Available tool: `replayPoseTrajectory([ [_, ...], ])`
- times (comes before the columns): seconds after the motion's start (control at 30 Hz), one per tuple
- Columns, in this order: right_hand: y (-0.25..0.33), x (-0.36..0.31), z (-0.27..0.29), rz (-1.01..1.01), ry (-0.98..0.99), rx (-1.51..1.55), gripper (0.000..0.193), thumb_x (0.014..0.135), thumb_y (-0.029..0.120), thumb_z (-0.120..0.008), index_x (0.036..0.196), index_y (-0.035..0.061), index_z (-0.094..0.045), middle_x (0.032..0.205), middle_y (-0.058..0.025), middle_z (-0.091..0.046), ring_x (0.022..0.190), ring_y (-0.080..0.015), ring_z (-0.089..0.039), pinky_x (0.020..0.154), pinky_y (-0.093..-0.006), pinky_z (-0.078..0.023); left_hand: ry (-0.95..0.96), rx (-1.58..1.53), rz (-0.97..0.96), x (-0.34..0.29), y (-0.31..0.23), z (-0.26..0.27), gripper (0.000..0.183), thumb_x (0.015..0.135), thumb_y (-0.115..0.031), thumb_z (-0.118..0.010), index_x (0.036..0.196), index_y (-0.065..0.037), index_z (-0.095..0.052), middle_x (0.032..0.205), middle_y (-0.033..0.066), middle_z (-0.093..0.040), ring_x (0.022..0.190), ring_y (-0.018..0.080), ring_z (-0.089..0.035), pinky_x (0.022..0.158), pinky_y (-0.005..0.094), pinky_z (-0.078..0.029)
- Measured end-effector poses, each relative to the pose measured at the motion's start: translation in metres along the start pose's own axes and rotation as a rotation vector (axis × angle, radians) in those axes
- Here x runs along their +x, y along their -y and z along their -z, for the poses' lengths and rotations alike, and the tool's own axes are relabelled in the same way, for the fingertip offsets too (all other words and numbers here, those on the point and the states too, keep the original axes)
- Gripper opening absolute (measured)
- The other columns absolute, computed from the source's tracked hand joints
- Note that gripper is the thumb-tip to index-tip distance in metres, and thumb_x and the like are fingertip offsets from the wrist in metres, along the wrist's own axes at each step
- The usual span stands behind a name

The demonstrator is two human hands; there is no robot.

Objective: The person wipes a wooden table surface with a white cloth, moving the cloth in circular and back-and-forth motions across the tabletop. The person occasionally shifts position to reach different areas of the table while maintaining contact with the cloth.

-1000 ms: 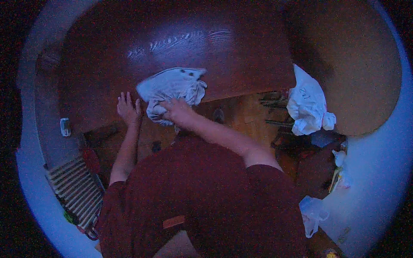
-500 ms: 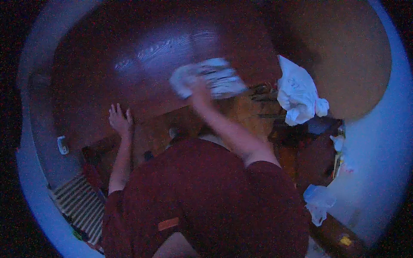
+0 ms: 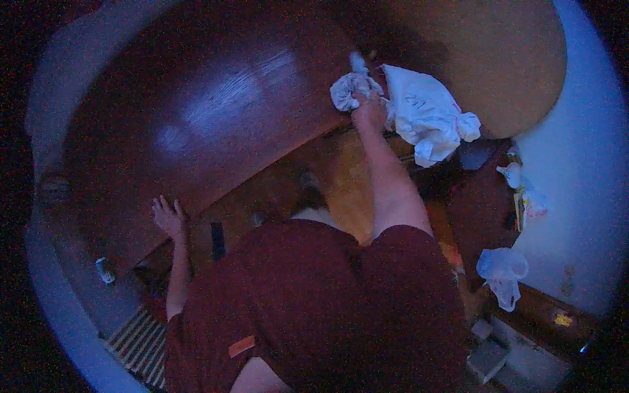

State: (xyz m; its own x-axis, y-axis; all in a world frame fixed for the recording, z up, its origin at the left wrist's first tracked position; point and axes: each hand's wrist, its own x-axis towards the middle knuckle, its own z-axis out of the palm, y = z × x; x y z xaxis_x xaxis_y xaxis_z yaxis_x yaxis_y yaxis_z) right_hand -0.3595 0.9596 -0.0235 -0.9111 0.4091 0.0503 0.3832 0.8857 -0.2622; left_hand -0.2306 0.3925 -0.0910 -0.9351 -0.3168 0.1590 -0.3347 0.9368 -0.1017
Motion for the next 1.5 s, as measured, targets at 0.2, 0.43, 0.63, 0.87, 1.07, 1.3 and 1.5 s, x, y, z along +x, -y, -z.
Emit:
replayPoseTrajectory([
  [0.2, 0.142, -0.103, -0.047, 0.301, 0.246, 0.525, 0.031, 0.086, 0.028, -0.058, 0.109, 0.0081, -0.063, 0.114, -0.0206, -0.056, 0.104, -0.0362, -0.052, 0.088, -0.0459, -0.041, -0.008, -0.009, -0.029, 0.000, 0.001, 0.007, 0.056, 0.092, -0.039, -0.047, 0.136, -0.004, -0.041, 0.144, 0.0190, -0.034, 0.131, 0.0381, -0.033, 0.104, 0.0528, -0.028],
  [0.43, 0.143, -0.116, -0.030, 0.535, 0.484, 0.763, 0.036, 0.077, 0.031, -0.063, 0.103, 0.0067, -0.065, 0.097, -0.0144, -0.065, 0.092, -0.0311, -0.060, 0.081, -0.0409, -0.047, 0.039, -0.004, 0.000, 0.003, 0.001, 0.008, 0.056, 0.093, -0.041, -0.045, 0.135, -0.005, -0.042, 0.144, 0.0188, -0.033, 0.132, 0.0377, -0.032, 0.105, 0.0511, -0.028],
  [0.63, -0.015, -0.002, -0.018, 0.137, -0.101, 0.061, 0.038, 0.067, 0.008, -0.067, 0.105, 0.0165, -0.067, 0.114, -0.0142, -0.058, 0.100, -0.0329, -0.057, 0.079, -0.0402, -0.049, 0.090, -0.076, 0.041, 0.001, -0.015, 0.020, 0.055, 0.093, -0.041, -0.046, 0.137, -0.008, -0.041, 0.147, 0.0174, -0.029, 0.134, 0.0365, -0.028, 0.107, 0.0509, -0.024],
  [0.87, 0.187, -0.143, -0.059, 0.683, 0.392, 0.475, 0.033, 0.073, 0.017, -0.065, 0.106, 0.0114, -0.064, 0.118, -0.0171, -0.054, 0.106, -0.0369, -0.051, 0.090, -0.0444, -0.041, -0.002, -0.434, 0.032, -0.002, 0.005, 0.019, 0.051, 0.089, -0.032, -0.055, 0.133, -0.008, -0.046, 0.141, 0.0163, -0.039, 0.132, 0.0359, -0.033, 0.107, 0.0469, -0.027],
  [1.07, 0.197, -0.162, -0.083, 1.366, 0.354, 0.554, 0.030, 0.070, 0.014, -0.066, 0.100, 0.0188, -0.067, 0.123, -0.0134, -0.054, 0.107, -0.0339, -0.051, 0.091, -0.0423, -0.041, -0.130, -0.560, 0.155, -0.056, 0.017, 0.043, 0.040, 0.089, -0.022, -0.057, 0.125, -0.005, -0.053, 0.132, 0.0163, -0.050, 0.125, 0.0353, -0.043, 0.104, 0.0432, -0.033],
  [1.3, 0.100, -0.096, -0.020, 0.927, 0.275, 0.177, 0.047, 0.059, 0.003, -0.074, 0.103, 0.0167, -0.066, 0.125, -0.0148, -0.052, 0.111, -0.0360, -0.048, 0.093, -0.0427, -0.039, 0.001, -0.640, 0.423, -0.181, 0.038, 0.025, 0.035, 0.089, -0.019, -0.057, 0.120, -0.003, -0.056, 0.126, 0.0171, -0.054, 0.117, 0.0317, -0.050, 0.099, 0.0397, -0.038],
  [1.5, 0.253, -0.182, -0.066, 1.104, 0.669, 0.416, 0.038, 0.066, 0.017, -0.074, 0.103, 0.0198, -0.068, 0.128, -0.0134, -0.050, 0.108, -0.0365, -0.048, 0.092, -0.0451, -0.040, 0.075, -0.996, 0.772, -0.268, 0.016, -0.016, 0.032, 0.088, -0.022, -0.059, 0.114, -0.004, -0.061, 0.119, 0.0176, -0.058, 0.110, 0.0315, -0.055, 0.091, 0.0370, -0.045],
])
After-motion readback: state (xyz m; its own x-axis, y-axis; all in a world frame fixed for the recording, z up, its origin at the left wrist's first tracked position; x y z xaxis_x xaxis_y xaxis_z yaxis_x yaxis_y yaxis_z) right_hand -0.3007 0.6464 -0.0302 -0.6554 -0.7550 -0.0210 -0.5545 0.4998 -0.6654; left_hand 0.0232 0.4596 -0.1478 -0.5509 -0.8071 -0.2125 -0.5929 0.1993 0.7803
